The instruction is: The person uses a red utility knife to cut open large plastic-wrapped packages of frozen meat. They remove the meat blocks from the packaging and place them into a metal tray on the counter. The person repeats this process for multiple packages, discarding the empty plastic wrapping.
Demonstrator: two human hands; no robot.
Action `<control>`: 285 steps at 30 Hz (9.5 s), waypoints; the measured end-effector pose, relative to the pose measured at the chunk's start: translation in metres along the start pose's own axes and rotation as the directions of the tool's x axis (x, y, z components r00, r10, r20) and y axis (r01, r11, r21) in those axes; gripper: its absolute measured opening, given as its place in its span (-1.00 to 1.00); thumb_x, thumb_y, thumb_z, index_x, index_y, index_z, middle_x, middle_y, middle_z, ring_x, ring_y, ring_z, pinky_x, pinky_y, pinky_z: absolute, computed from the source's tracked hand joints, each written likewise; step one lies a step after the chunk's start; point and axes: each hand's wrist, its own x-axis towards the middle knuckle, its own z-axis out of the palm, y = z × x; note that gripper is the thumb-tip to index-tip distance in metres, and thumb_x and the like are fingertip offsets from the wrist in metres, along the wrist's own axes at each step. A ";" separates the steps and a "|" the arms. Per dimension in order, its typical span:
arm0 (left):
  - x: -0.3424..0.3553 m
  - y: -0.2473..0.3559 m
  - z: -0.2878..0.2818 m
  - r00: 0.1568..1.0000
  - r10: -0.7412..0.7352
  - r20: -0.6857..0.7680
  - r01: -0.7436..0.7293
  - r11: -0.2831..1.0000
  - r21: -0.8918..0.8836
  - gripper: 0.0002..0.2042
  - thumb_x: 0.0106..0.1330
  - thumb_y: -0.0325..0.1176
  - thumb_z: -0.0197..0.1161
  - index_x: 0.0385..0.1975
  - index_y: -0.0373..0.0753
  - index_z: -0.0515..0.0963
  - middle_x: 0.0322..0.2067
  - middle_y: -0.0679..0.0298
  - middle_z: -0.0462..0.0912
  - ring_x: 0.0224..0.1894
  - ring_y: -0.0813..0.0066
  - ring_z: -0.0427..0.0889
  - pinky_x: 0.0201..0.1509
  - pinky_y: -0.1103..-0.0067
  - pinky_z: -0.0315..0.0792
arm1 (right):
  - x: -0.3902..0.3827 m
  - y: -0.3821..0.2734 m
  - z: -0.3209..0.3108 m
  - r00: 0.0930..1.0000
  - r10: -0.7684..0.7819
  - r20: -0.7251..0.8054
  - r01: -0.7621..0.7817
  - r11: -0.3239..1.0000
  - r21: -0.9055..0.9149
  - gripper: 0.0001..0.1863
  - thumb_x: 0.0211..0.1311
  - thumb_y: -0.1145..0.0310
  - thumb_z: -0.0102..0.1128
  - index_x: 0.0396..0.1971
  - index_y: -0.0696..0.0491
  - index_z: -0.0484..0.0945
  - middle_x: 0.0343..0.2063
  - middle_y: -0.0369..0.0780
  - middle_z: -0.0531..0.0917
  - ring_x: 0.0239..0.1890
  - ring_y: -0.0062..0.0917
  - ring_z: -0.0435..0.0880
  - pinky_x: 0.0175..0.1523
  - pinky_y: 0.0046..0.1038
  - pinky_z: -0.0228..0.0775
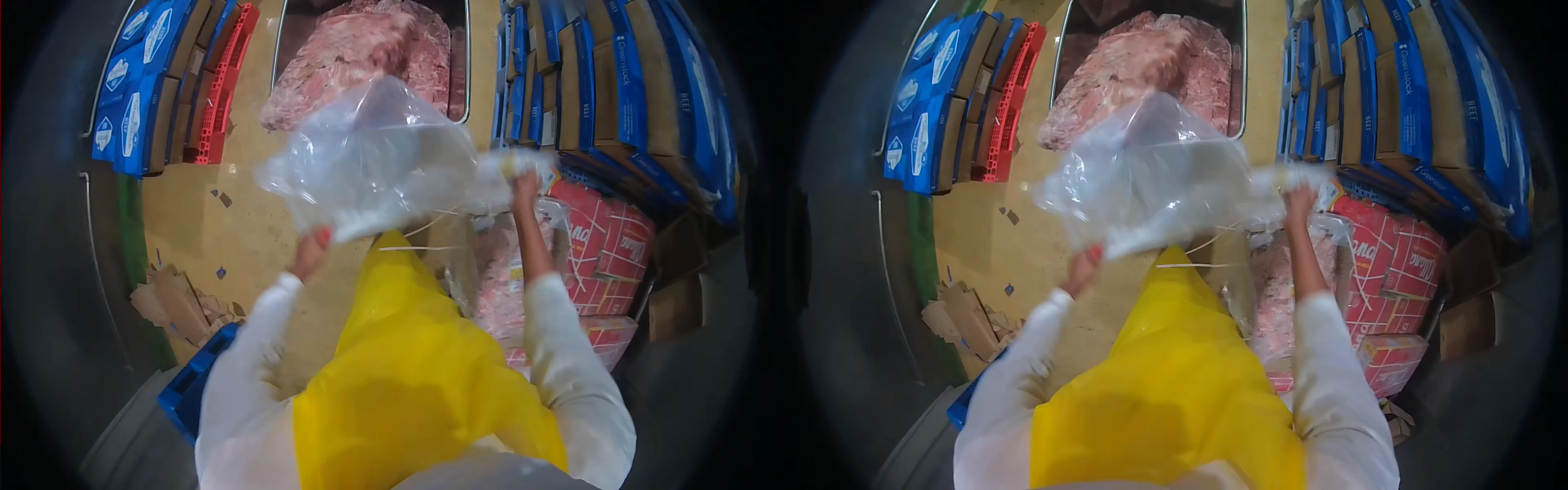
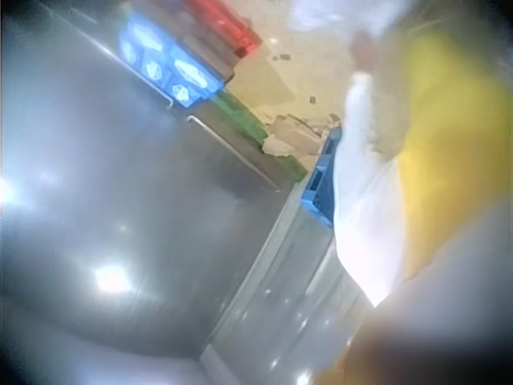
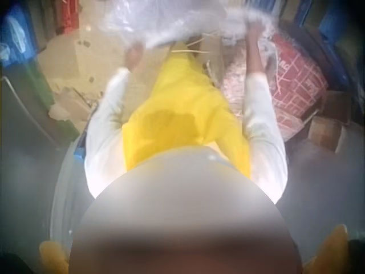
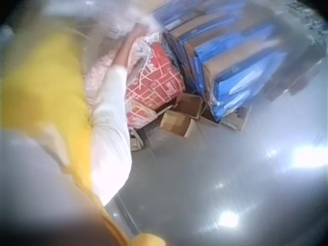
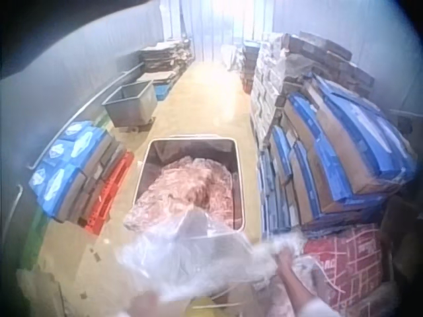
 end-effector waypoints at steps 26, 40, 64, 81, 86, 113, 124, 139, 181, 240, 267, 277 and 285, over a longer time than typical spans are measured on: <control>-0.372 0.516 0.301 -0.121 0.696 0.708 -0.920 0.190 -0.344 -0.52 0.18 -0.62 0.18 0.17 -0.31 0.46 -0.20 -0.07 0.67 -0.17 -0.10 0.68 -0.13 0.15 0.50 | -0.607 0.350 -0.295 0.208 0.657 -0.724 -0.554 0.690 0.466 -0.36 0.16 -0.03 0.35 0.14 0.05 0.50 0.06 -0.07 0.60 0.12 -0.18 0.59 0.13 0.05 0.38; -0.154 0.368 0.487 0.088 0.490 0.867 -0.994 -0.017 0.111 -0.84 0.44 -0.40 0.02 -0.11 -0.33 0.38 -0.26 -0.22 0.66 -0.23 -0.28 0.68 -0.20 -0.01 0.52 | -0.742 0.383 -0.245 -0.007 0.757 -0.653 -0.913 0.261 0.312 -0.43 0.35 0.06 0.31 0.27 0.01 0.54 0.17 -0.04 0.64 0.17 -0.32 0.67 0.26 -0.06 0.44; 0.189 0.363 0.335 -0.068 0.367 0.928 -0.855 -0.500 0.136 -0.89 0.45 -0.26 0.12 -0.21 -0.10 0.53 -0.37 0.13 0.73 -0.39 0.07 0.73 -0.38 0.18 0.55 | -0.347 0.289 -0.053 0.778 0.423 -0.465 -0.487 0.873 -0.021 -0.51 0.17 0.36 0.26 0.14 0.04 0.52 0.21 -0.06 0.50 0.29 -0.12 0.44 0.31 -0.08 0.33; -0.091 0.402 0.607 -0.264 0.508 0.820 -0.936 -0.341 -0.090 -0.81 0.49 -0.22 0.07 -0.26 -0.17 0.53 -0.49 0.12 0.71 -0.45 0.05 0.72 -0.43 0.20 0.54 | -0.467 0.232 -0.033 0.691 0.683 -0.236 -0.701 0.713 0.011 -0.42 0.20 0.36 0.27 0.28 -0.09 0.45 0.34 -0.22 0.41 0.44 -0.27 0.33 0.35 -0.13 0.27; -0.161 0.426 0.716 -0.454 0.494 0.741 -0.868 -0.435 -0.241 -0.82 0.37 -0.34 0.11 -0.35 -0.21 0.65 -0.39 0.07 0.76 -0.37 0.06 0.77 -0.31 0.24 0.63 | -0.473 0.258 -0.035 0.709 0.623 -0.331 -0.608 0.778 0.161 -0.38 0.04 0.54 0.33 0.20 0.00 0.50 0.19 -0.15 0.53 0.23 -0.13 0.54 0.19 -0.09 0.49; -0.059 0.423 0.645 -0.302 0.446 0.842 -0.883 -0.465 -0.070 -0.81 0.41 -0.38 0.08 -0.06 -0.20 0.52 -0.31 0.14 0.78 -0.34 0.17 0.79 -0.34 0.29 0.62 | -0.504 0.306 0.000 0.800 0.532 -0.277 -0.578 0.807 -0.120 -0.54 0.35 0.18 0.20 0.20 -0.07 0.39 0.21 -0.14 0.56 0.21 -0.24 0.56 0.21 -0.17 0.27; -0.080 0.450 0.637 -0.094 0.341 0.935 -0.911 -0.408 0.057 -0.81 0.37 -0.32 0.13 -0.14 -0.21 0.60 -0.34 0.10 0.77 -0.32 0.16 0.80 -0.25 0.26 0.64 | -0.496 0.307 0.004 0.775 0.586 -0.237 -0.608 0.793 -0.026 -0.49 0.31 0.18 0.27 0.23 -0.19 0.37 0.18 -0.23 0.56 0.25 -0.25 0.51 0.17 -0.11 0.26; -0.097 0.454 0.612 0.277 0.299 0.913 -0.952 0.216 0.218 -0.84 0.43 -0.26 0.12 -0.18 -0.21 0.52 -0.45 0.03 0.71 -0.42 0.11 0.76 -0.46 0.27 0.58 | -0.495 0.315 0.002 0.769 0.601 -0.217 -0.592 0.798 0.112 -0.49 0.31 0.16 0.26 0.23 -0.24 0.35 0.25 -0.23 0.50 0.31 -0.25 0.45 0.19 -0.02 0.21; 0.070 0.555 0.523 0.059 0.990 0.126 -0.967 0.025 0.254 -0.65 0.40 -0.06 0.29 -0.36 -0.28 0.68 -0.04 -0.09 0.55 -0.02 -0.11 0.49 0.09 0.10 0.33 | -0.300 0.389 -0.091 0.716 0.568 -0.405 -0.638 0.768 -0.051 -0.32 0.15 0.28 0.41 0.32 -0.14 0.44 0.33 -0.19 0.38 0.43 -0.20 0.29 0.37 -0.04 0.21; -0.084 0.428 0.592 0.678 -0.107 0.727 0.047 0.994 0.102 -0.69 0.57 -0.11 0.07 -0.39 -0.16 0.41 -0.65 0.30 0.41 -0.78 0.53 0.24 -0.75 0.50 0.05 | -0.492 0.457 -0.115 0.639 0.649 -0.413 -0.610 0.755 0.241 -0.74 0.31 0.22 0.22 -0.50 0.07 0.54 -0.64 -0.12 0.58 -0.61 -0.23 0.56 -0.43 -0.22 0.34; -0.057 0.494 0.644 0.563 0.792 0.235 -0.795 0.443 0.414 -0.63 0.30 -0.11 0.33 -0.15 -0.33 0.61 -0.41 -0.02 0.73 -0.37 0.01 0.74 -0.28 0.26 0.58 | -0.445 0.397 -0.157 0.689 0.671 -0.272 -0.299 0.606 0.737 -0.59 0.07 0.57 0.48 -0.06 0.15 0.56 -0.20 -0.21 0.73 -0.19 -0.55 0.72 -0.15 -0.41 0.57; -0.261 0.401 0.622 0.319 0.550 0.772 -0.574 0.760 -0.305 -0.56 0.18 -0.34 0.32 0.09 -0.33 0.60 -0.29 -0.10 0.73 -0.25 0.14 0.76 -0.14 0.28 0.56 | -0.459 0.409 -0.142 0.825 0.562 -0.055 -0.341 0.575 0.744 -0.32 0.31 0.23 0.39 0.36 0.05 0.34 0.12 -0.25 0.59 0.14 -0.59 0.58 0.19 -0.47 0.47; -0.188 0.422 0.547 0.059 0.620 0.782 -0.939 0.300 -0.167 -0.42 0.02 -0.07 0.60 0.06 -0.15 0.65 -0.31 0.16 0.73 -0.24 0.20 0.76 -0.13 0.36 0.59 | -0.495 0.441 -0.144 0.866 0.499 0.017 -0.429 0.727 0.537 -0.62 0.36 0.27 0.14 0.10 0.09 0.62 0.05 -0.19 0.68 0.10 -0.42 0.65 0.21 -0.38 0.44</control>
